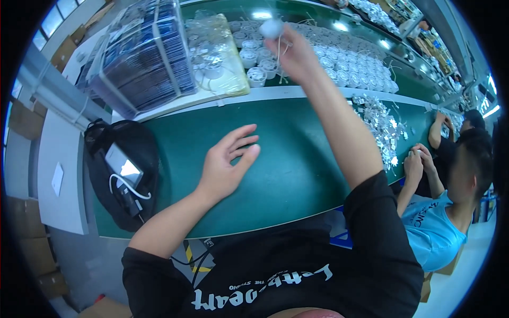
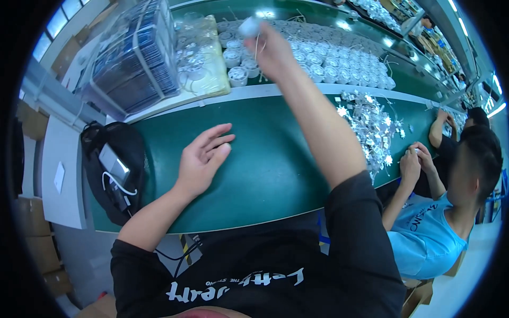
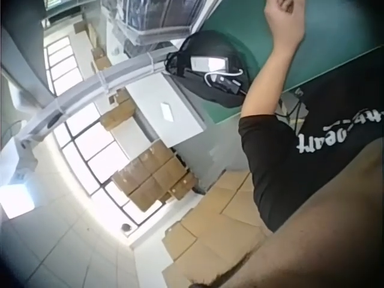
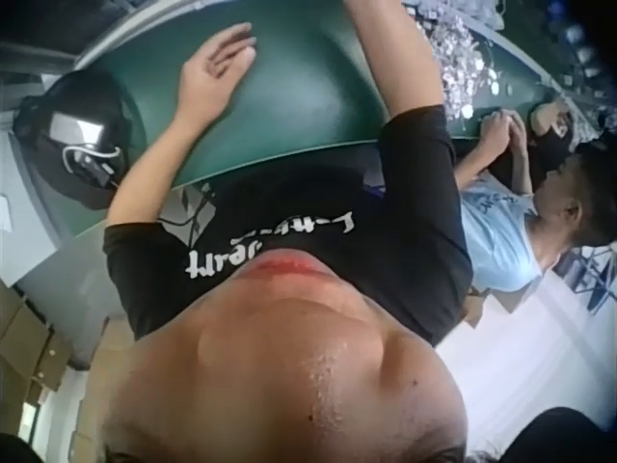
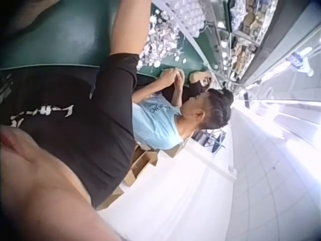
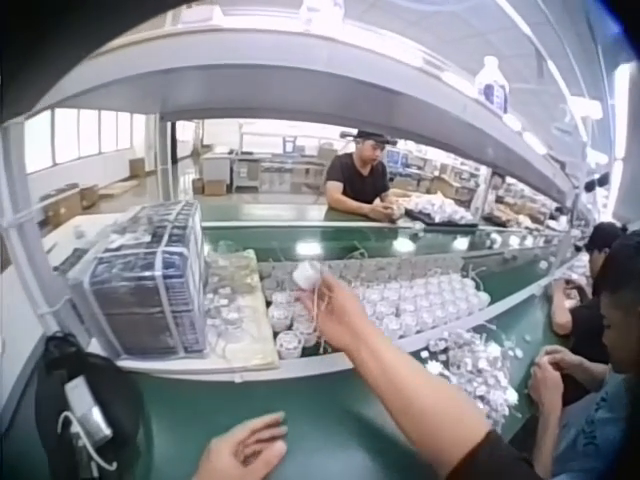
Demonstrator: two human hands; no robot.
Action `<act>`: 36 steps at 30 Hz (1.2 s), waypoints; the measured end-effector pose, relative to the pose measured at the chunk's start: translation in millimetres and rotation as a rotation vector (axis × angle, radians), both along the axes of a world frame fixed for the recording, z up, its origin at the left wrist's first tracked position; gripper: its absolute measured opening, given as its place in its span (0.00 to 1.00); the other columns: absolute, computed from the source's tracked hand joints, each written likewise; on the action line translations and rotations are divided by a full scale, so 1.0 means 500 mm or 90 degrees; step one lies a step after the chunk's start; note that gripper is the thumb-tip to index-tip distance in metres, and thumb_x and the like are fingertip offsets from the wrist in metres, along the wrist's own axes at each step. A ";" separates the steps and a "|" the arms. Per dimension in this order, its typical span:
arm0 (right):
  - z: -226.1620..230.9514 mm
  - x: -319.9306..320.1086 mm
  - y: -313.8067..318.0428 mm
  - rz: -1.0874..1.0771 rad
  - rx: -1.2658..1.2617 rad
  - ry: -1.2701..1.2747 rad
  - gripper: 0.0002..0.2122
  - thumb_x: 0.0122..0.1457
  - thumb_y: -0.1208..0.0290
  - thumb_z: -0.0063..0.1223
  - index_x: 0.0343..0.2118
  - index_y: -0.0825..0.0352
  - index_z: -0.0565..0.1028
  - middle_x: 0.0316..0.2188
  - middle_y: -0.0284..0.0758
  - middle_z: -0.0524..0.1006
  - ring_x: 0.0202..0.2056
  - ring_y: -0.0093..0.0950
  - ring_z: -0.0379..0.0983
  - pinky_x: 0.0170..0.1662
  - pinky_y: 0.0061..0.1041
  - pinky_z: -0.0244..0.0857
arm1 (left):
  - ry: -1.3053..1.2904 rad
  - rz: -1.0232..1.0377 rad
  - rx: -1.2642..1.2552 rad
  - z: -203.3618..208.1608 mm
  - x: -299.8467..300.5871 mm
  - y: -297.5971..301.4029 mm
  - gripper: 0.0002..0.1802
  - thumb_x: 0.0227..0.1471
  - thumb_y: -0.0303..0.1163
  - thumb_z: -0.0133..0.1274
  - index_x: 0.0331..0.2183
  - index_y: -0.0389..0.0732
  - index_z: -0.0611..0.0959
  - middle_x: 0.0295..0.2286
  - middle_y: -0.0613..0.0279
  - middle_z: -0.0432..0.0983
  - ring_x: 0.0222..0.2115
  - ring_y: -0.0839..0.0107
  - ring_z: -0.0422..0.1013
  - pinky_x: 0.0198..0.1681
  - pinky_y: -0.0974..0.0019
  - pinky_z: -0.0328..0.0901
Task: Manually assembling circular light components by connecting wires and snapping on plastic covers.
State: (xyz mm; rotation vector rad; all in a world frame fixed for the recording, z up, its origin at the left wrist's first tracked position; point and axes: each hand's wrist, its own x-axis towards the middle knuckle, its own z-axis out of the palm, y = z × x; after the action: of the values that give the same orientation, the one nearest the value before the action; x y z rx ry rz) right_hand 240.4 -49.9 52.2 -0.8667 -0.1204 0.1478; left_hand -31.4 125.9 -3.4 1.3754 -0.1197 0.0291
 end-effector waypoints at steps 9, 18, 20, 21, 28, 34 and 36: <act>-0.004 -0.140 0.015 0.053 -1.071 -0.720 0.17 0.62 0.71 0.62 0.54 0.64 0.80 0.52 0.41 0.81 0.57 0.43 0.76 0.61 0.43 0.72 | -0.095 -0.059 0.194 -0.002 -0.008 0.020 0.14 0.64 0.24 0.58 0.50 0.33 0.87 0.51 0.53 0.84 0.49 0.67 0.82 0.54 0.64 0.76; -0.055 -0.102 0.001 -0.003 -1.128 -0.793 0.24 0.53 0.75 0.67 0.55 0.64 0.78 0.48 0.42 0.80 0.53 0.47 0.76 0.58 0.43 0.71 | -0.156 -0.076 0.291 0.004 -0.008 0.017 0.09 0.61 0.22 0.59 0.43 0.35 0.89 0.42 0.55 0.88 0.41 0.68 0.83 0.47 0.66 0.76; -0.046 -0.105 0.000 -0.033 -1.094 -0.781 0.24 0.53 0.75 0.67 0.55 0.65 0.77 0.48 0.42 0.80 0.53 0.47 0.76 0.58 0.43 0.71 | -0.157 -0.068 0.288 0.007 -0.002 0.017 0.09 0.61 0.22 0.59 0.43 0.35 0.89 0.41 0.56 0.88 0.41 0.68 0.83 0.46 0.66 0.76; -0.042 -0.116 -0.003 -0.058 -1.061 -0.766 0.24 0.53 0.74 0.67 0.55 0.65 0.77 0.48 0.42 0.80 0.53 0.47 0.76 0.57 0.43 0.72 | -0.161 -0.070 0.290 0.008 -0.005 0.015 0.09 0.61 0.22 0.59 0.43 0.35 0.89 0.41 0.56 0.88 0.40 0.68 0.83 0.46 0.66 0.76; 0.032 -0.237 -0.028 -0.122 -0.865 -0.679 0.24 0.52 0.76 0.68 0.54 0.67 0.76 0.49 0.43 0.80 0.52 0.45 0.77 0.55 0.41 0.73 | -0.178 -0.063 0.270 0.003 -0.022 0.018 0.12 0.59 0.22 0.62 0.45 0.36 0.88 0.44 0.56 0.86 0.42 0.68 0.82 0.46 0.66 0.75; 0.049 -0.416 -0.074 0.066 -0.843 -0.678 0.24 0.52 0.80 0.68 0.54 0.65 0.77 0.48 0.40 0.80 0.52 0.42 0.78 0.54 0.36 0.74 | -0.322 0.252 0.297 0.028 -0.015 0.009 0.30 0.49 0.29 0.73 0.54 0.41 0.83 0.45 0.60 0.82 0.44 0.63 0.79 0.43 0.62 0.72; 0.034 -0.462 -0.094 0.238 -0.890 -0.635 0.24 0.52 0.81 0.68 0.54 0.65 0.76 0.49 0.40 0.80 0.52 0.41 0.78 0.53 0.34 0.74 | -0.291 0.160 0.350 0.016 -0.008 0.010 0.32 0.48 0.30 0.73 0.56 0.41 0.82 0.45 0.60 0.81 0.44 0.62 0.79 0.45 0.61 0.72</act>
State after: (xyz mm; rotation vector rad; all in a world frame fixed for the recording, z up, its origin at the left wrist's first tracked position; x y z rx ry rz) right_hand 9.4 -96.8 69.0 -2.2555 -1.2223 0.1229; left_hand -35.4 131.0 4.8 1.9083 -0.3558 0.5583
